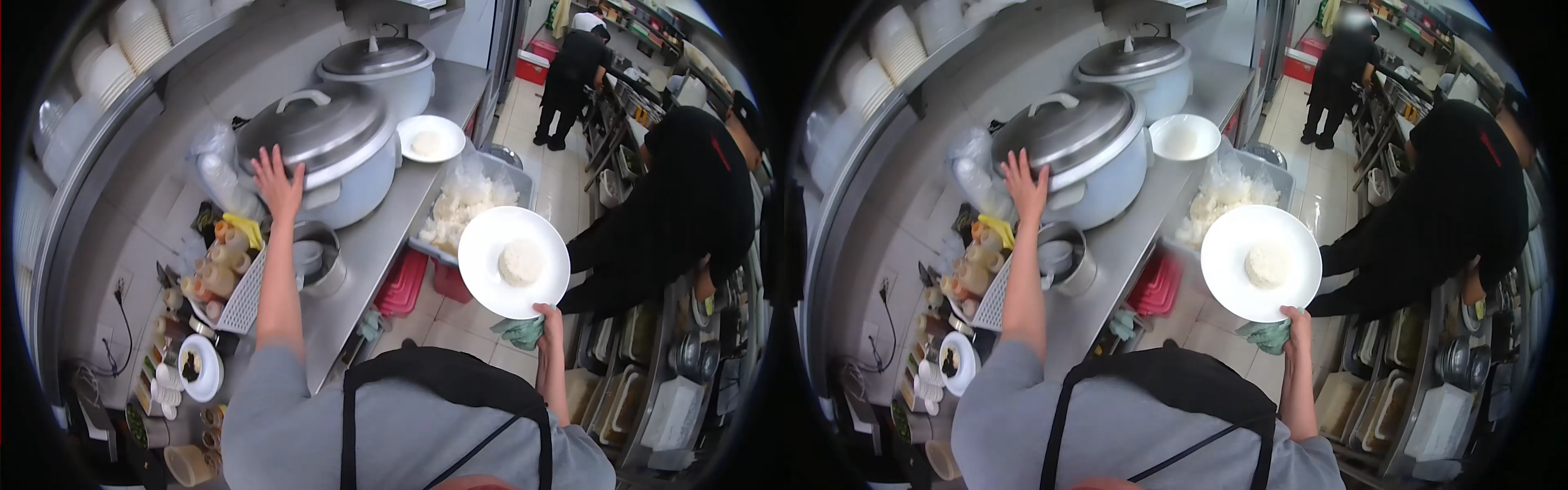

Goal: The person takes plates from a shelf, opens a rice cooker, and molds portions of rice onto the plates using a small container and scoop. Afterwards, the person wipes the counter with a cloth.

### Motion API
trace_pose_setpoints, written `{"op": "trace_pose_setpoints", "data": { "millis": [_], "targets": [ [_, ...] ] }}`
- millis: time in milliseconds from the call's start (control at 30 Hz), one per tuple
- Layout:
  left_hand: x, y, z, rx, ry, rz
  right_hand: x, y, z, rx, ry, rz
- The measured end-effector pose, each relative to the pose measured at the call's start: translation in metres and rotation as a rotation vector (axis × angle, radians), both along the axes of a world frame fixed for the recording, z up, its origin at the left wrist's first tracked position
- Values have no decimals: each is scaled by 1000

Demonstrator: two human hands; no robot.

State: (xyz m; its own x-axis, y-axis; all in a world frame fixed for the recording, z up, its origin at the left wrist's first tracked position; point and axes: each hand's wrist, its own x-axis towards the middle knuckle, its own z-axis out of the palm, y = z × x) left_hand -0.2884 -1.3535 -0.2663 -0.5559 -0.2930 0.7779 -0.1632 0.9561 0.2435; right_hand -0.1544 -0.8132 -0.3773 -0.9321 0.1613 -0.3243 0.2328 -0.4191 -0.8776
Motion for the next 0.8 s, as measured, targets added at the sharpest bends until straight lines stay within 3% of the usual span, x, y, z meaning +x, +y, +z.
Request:
{"op": "trace_pose_setpoints", "data": {
  "millis": [133,233,300,367,500,800],
  "targets": [
    [-9,0,2,46,85,35,-59,5,-2,-11,-8,-73],
    [-7,0,4,21,-44,8,-110,11,1,-11,19,-115],
    [-3,-2,11,-9,47,53,-153,19,0,-68,29,-72],
    [-12,-13,-12,-3,-49,103,-201,23,2,-62,29,-71],
    [-14,-14,-10,86,38,-14,-330,29,-10,-117,69,-14],
    [-20,-8,-17,260,-3,106,-646,-32,-41,14,52,-6]
  ]
}}
